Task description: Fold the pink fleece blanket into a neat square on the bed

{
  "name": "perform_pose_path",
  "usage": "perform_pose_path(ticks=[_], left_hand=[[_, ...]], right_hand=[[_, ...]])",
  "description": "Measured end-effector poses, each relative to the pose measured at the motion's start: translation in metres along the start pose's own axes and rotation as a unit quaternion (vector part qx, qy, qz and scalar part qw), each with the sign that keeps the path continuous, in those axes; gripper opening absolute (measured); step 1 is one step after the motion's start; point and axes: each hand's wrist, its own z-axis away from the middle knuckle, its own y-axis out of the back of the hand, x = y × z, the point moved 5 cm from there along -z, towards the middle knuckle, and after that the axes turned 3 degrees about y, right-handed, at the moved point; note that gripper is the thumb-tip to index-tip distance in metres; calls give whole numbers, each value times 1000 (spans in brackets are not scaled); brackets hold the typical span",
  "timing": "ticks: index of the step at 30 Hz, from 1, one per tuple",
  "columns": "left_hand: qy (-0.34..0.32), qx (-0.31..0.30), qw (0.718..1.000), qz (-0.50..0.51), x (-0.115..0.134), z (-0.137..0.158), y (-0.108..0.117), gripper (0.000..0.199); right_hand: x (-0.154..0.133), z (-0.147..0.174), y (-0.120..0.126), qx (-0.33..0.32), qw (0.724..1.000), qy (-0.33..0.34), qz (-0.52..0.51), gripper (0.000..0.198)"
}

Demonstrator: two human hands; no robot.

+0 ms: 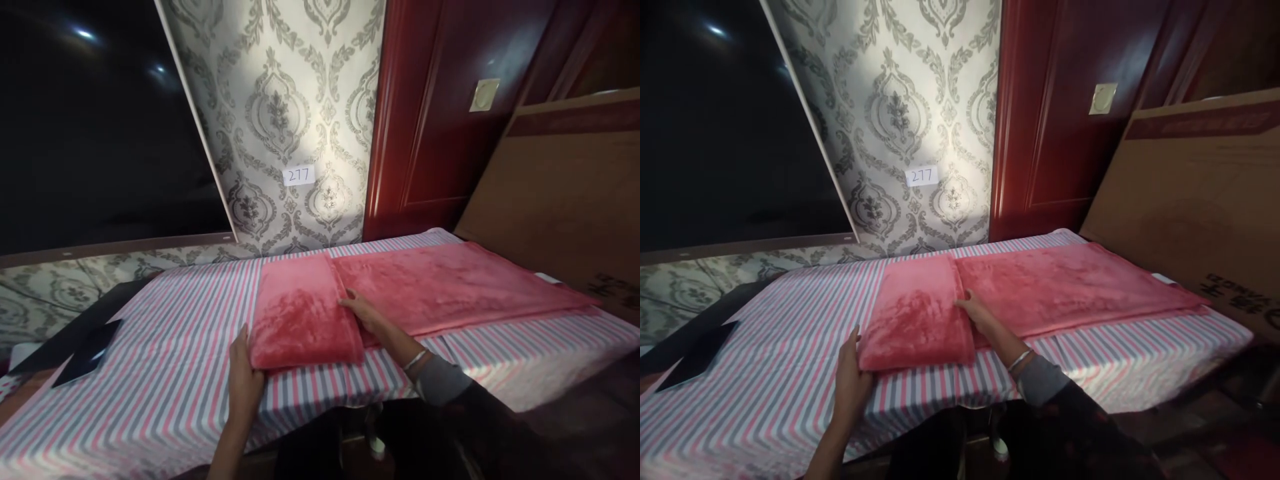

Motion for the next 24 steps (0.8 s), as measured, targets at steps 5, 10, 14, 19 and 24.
perform_pose_path(ticks=[5,10,14,19,24], left_hand=[[-1,-20,999,35,-6,2,-1,63],[142,-105,972,153,-33,2,3,88],[261,-174,894,320,-42,-14,3,108],[368,-184,855,316,-26,-51,-8,90],[340,-157,897,234,-14,-92,-32,83]], right_hand=[[5,-18,4,29,999,33,32,56],[14,-16,6,10,999,44,15,62],[13,-17,3,-9,998,64,2,62],[10,-25,3,-20,997,69,29,67],[-5,-53,23,63,985,66,147,90]])
